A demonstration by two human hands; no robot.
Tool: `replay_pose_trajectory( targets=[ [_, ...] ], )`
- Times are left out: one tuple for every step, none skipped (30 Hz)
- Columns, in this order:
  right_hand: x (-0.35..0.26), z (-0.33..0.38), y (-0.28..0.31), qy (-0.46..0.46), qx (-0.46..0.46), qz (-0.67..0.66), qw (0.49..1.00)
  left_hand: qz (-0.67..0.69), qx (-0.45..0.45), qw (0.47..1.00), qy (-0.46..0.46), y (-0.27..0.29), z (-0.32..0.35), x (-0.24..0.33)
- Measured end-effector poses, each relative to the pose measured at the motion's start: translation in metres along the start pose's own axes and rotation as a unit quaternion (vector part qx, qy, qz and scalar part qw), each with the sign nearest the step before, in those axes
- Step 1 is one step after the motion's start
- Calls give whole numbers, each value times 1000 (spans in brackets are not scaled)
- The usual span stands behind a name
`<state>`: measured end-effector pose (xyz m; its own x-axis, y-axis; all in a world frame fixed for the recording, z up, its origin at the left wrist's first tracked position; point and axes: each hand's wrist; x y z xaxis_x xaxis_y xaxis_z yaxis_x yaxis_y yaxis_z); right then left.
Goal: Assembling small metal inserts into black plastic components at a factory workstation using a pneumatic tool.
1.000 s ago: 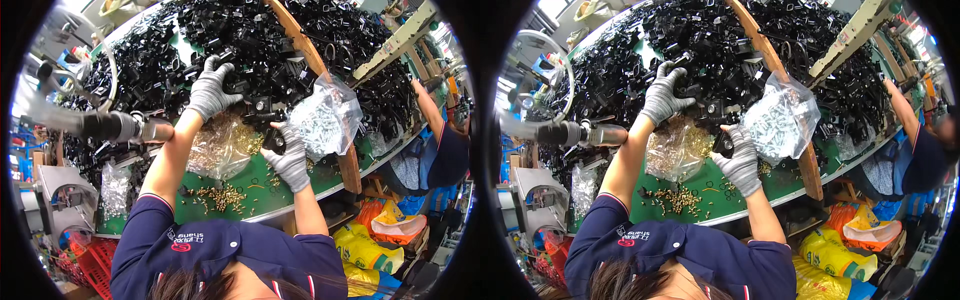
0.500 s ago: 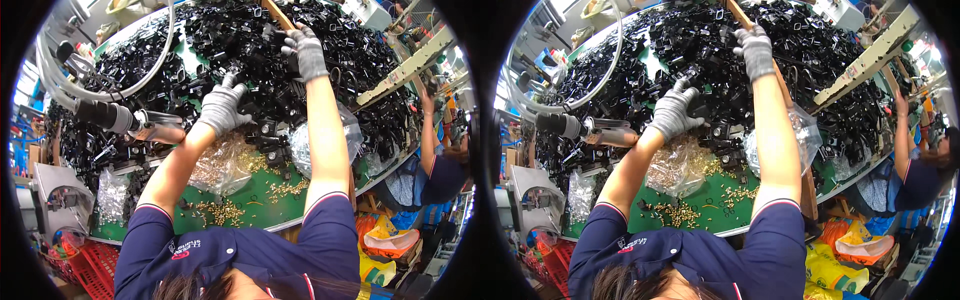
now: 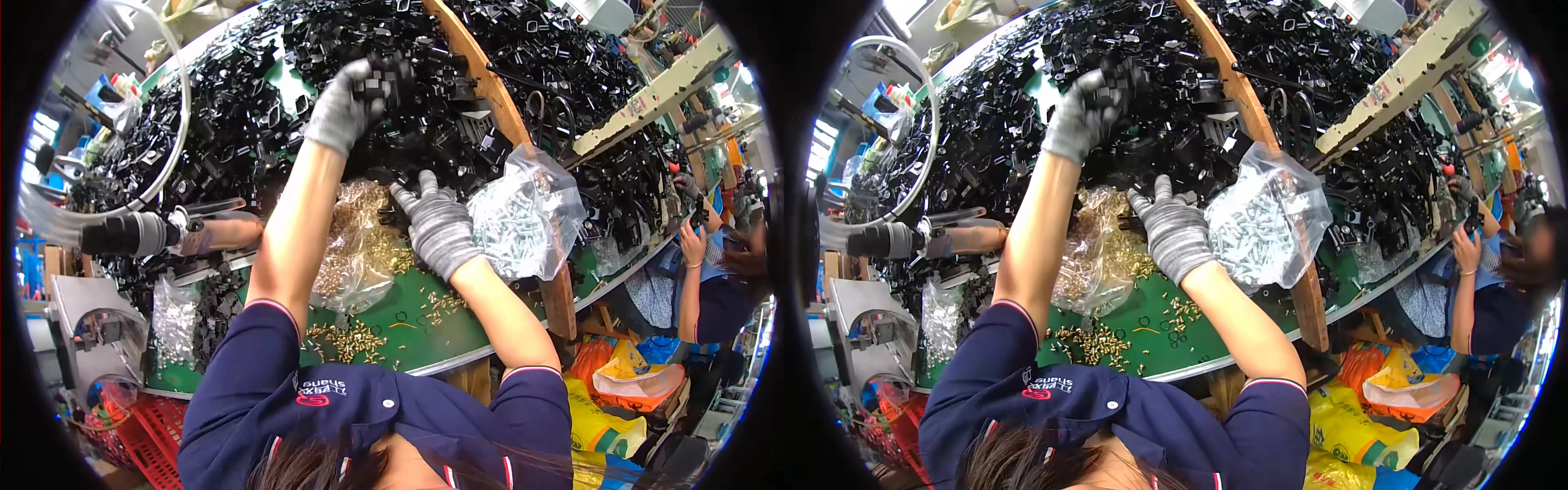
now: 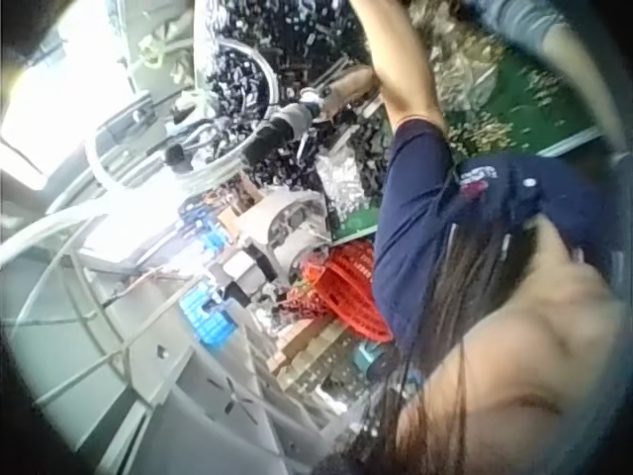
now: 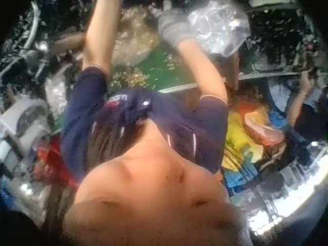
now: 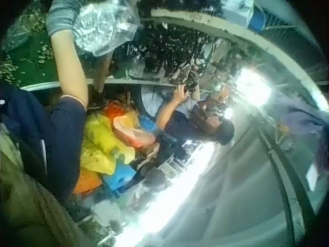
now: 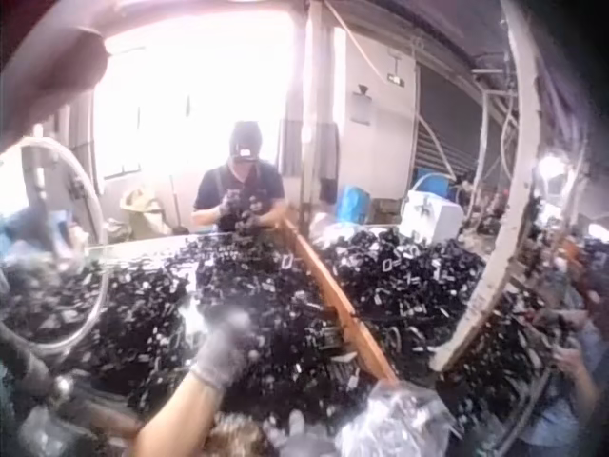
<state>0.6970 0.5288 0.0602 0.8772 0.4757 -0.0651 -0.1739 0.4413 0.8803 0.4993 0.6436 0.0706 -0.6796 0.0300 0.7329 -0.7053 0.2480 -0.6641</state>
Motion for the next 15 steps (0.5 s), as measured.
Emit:
replay_pose_trajectory(
  targets=[
    [-1,-3,2,2,-11,-12,1000,9,-19,999,-37,1,-16,4],
    [-4,-5,1,10,-22,-24,999,6,7,998,-59,-11,-33,12],
    [-6,-7,-2,17,-26,-25,999,3,33,996,-82,-22,-43,17],
    [-3,-6,-7,11,-3,-27,1000,6,37,996,-80,-25,-45,16],
    [-1,-8,-11,11,22,-29,999,-108,67,988,-85,-26,-44,18],
    [0,-8,-13,14,47,-30,998,-222,98,966,-89,-25,-42,21],
    [0,-8,-13,19,45,-27,998,-330,126,931,-92,-26,-37,25],
    [-2,-7,-10,14,45,-48,998,-444,124,878,-129,-22,-16,28],
    [-5,-6,-7,10,45,-68,997,-552,123,809,-162,-17,17,31],
    [-4,-8,-9,4,44,-93,995,-632,131,747,-160,-11,47,29],
    [2,-14,-15,5,41,-96,995,-704,132,681,-153,-3,73,21],
    [6,-18,-21,16,60,-102,993,-726,132,662,-127,6,99,14],
    [11,-22,-27,26,79,-108,991,-747,132,643,-102,12,119,7],
    [13,-25,-28,41,100,-114,988,-750,138,639,-101,8,136,6],
    [15,-25,-26,44,102,-111,988,-772,141,619,-33,5,150,6]
  ],
)
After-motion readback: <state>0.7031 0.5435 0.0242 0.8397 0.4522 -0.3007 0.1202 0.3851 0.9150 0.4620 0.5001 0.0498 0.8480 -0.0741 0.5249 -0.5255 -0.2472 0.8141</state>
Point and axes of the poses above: each hand's wrist, its own z-axis away from the middle knuckle, its own y-axis out of the back of the hand, x = y × z, and after that the axes turned 13 degrees about -x, right-handed
